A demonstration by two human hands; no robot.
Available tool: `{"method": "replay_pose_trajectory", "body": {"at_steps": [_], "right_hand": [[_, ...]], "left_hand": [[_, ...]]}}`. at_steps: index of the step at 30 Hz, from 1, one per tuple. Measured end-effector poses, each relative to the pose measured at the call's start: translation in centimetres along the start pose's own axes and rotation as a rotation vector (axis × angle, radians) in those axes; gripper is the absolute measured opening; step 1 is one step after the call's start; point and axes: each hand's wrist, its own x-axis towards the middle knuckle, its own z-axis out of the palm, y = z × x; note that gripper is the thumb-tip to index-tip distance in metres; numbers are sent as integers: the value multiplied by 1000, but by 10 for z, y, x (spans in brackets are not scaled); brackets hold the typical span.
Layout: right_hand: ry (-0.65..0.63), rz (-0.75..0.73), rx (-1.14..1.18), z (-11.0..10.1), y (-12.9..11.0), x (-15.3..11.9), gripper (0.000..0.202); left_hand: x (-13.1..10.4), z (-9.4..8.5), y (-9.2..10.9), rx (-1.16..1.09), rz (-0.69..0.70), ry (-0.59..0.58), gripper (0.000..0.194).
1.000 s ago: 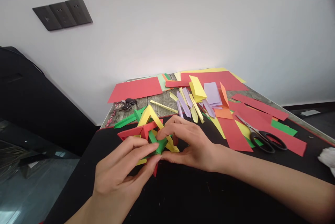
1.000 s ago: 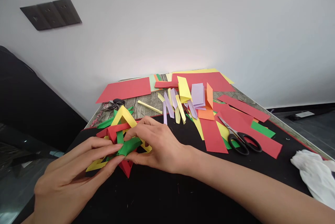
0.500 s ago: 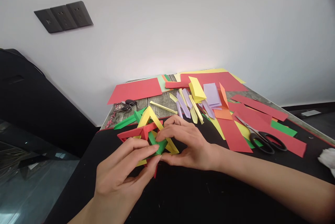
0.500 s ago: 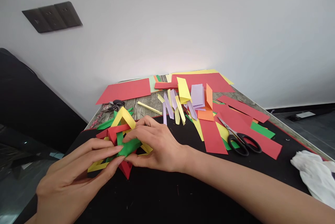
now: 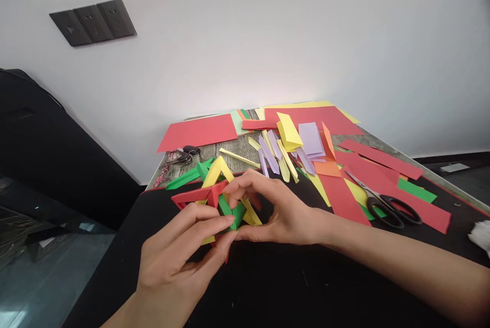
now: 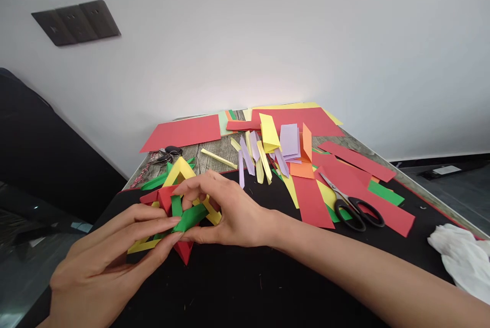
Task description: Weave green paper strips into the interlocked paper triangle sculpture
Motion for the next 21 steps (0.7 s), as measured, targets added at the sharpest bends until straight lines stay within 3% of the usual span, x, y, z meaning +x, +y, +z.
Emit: {"method": "replay_pose_trajectory", "body": {"at_steps": [5, 13, 21], "right_hand": [[-109, 249, 258, -6, -4, 8, 55], [-234, 395, 368, -11, -6, 19, 74], [-206, 317, 303, -9, -7, 16, 64]], "left_hand": [[0, 0, 0, 7, -8, -6, 11], [-3, 1, -3, 14, 14, 24, 13], [-3, 0, -1, 5, 2, 36, 15]]}}
